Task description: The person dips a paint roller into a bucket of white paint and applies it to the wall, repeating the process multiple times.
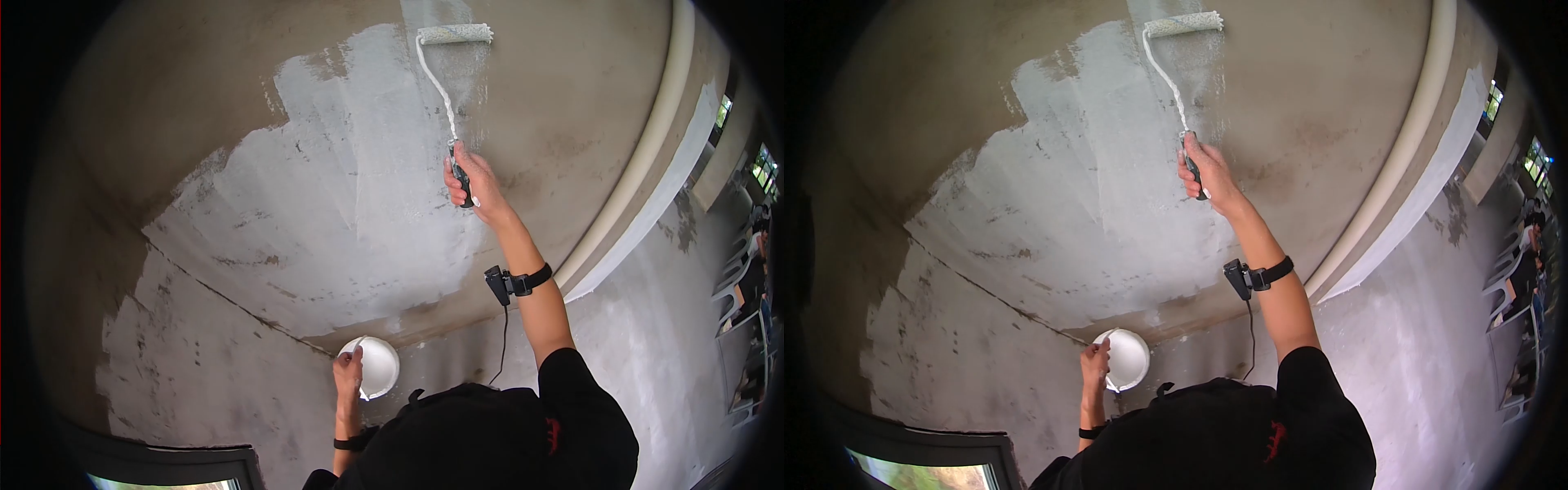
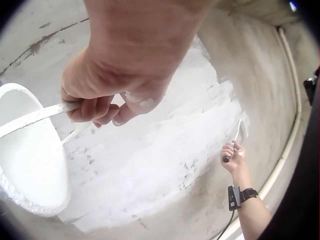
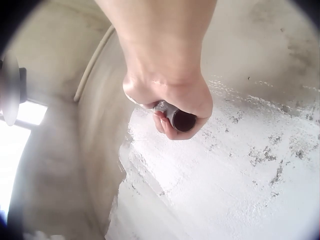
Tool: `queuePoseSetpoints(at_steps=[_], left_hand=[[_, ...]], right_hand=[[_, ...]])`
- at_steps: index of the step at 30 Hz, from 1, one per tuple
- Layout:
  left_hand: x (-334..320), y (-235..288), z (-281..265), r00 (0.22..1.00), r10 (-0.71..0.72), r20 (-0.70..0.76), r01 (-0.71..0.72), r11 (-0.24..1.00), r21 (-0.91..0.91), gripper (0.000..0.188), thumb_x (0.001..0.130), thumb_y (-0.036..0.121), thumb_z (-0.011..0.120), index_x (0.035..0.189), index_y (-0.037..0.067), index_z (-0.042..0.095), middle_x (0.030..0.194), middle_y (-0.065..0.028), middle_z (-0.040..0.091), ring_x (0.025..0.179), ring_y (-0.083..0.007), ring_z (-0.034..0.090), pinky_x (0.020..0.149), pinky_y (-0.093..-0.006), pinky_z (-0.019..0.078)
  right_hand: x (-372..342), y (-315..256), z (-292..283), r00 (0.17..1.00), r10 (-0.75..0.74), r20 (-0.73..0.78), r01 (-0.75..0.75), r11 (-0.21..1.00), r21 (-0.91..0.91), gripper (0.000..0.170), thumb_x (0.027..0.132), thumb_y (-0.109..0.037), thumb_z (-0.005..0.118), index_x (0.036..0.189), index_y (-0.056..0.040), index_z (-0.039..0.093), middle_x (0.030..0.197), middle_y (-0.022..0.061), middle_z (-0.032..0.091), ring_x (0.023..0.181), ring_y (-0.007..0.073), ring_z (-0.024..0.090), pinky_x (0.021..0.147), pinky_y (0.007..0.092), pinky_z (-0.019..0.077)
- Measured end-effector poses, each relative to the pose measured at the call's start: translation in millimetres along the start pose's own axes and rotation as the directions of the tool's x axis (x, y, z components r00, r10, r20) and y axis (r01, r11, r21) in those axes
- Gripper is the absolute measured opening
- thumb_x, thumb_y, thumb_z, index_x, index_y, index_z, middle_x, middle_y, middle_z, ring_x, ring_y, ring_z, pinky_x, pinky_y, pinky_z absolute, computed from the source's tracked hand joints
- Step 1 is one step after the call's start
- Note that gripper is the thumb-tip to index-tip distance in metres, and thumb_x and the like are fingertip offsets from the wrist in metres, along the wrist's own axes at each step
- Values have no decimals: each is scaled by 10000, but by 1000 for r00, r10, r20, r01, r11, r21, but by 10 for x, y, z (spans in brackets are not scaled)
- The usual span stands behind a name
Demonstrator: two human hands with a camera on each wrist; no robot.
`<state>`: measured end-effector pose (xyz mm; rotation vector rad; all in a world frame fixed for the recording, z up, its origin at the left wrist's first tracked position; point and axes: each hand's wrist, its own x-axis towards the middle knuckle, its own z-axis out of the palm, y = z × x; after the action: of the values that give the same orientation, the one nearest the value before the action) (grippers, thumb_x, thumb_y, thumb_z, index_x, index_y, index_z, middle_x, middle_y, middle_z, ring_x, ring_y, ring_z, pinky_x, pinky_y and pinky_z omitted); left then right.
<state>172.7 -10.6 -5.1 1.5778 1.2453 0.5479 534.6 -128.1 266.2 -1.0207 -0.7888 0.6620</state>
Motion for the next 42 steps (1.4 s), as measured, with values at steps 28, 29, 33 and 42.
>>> queuePoseSetpoints(at_steps=[28,29,33,42], left_hand=[[-105,-3,-36,1000,-26,-14,26,1000,-10,458,853,386,641,770,-64,632,605,-77,578,559,-138,521,526,-307,418],[-104,-17,-40,1000,-17,-9,17,1000,-4,463,852,390,643,766,-64,628,603,-73,574,558,-138,516,525,-307,414],[-119,-23,-43,1000,-21,-7,21,999,-36,460,849,391,649,743,-55,619,599,-59,560,557,-132,500,519,-307,401],[-148,-63,-63,1000,-18,-16,18,1000,2,397,864,375,663,786,-11,615,618,-11,515,482,-85,445,425,-259,354]], right_hand=[[-1690,2834,-671,855,447,-263,-445,893,71,526,964,-566,420,730,-95,439,535,-4,394,377,81,347,352,255,303],[-1739,2895,-696,850,458,-259,-456,887,74,526,964,-566,420,730,-95,439,535,-4,394,377,81,347,352,255,303],[-1919,3032,-735,794,542,-276,-550,833,56,544,951,-586,428,720,-93,433,527,-3,391,372,88,344,344,262,299],[-2141,3346,-976,625,716,-312,-750,661,13,582,900,-660,457,734,-102,441,533,-15,385,389,91,346,349,263,307]])
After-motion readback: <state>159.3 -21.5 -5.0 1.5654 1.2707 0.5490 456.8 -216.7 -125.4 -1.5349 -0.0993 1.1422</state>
